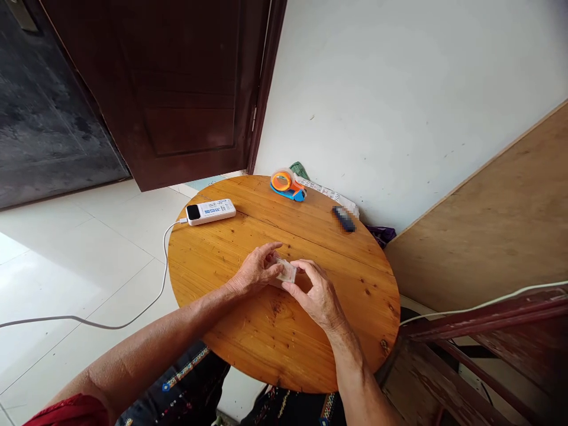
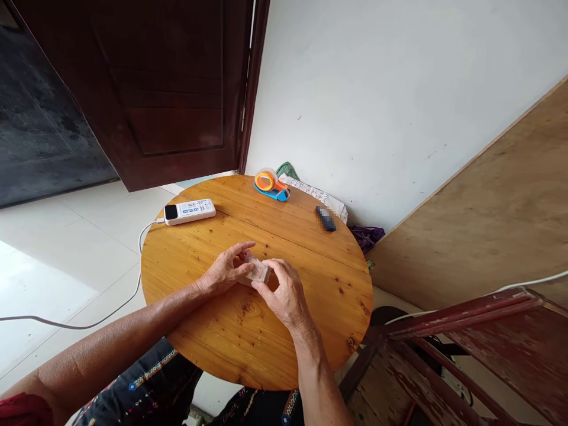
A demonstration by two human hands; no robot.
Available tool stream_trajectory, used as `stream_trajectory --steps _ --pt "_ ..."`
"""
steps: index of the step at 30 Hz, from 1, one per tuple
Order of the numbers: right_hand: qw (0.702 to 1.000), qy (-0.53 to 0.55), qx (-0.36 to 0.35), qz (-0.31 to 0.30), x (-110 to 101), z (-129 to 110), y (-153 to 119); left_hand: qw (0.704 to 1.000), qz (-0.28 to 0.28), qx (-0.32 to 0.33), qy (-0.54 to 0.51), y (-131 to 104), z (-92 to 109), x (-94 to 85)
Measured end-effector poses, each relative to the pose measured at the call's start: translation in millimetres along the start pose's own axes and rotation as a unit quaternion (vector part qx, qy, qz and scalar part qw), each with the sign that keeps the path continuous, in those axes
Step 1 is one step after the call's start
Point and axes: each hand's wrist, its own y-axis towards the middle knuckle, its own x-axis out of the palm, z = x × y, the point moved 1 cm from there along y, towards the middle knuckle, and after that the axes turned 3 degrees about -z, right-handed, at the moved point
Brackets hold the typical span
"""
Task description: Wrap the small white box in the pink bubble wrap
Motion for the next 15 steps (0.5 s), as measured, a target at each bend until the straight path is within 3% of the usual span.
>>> stream_trajectory --steps 8,15 --pt "0.996 -0.057 -0.057 0.043 2.7 -5.9 0.2 1.000 0.014 0.012 0.001 -2.5 2.5 -1.1" --pt "0.995 -0.061 -0.070 0.040 2.3 -7.4 -0.6 0.999 0.019 0.017 0.022 -2.8 6.2 -1.4"
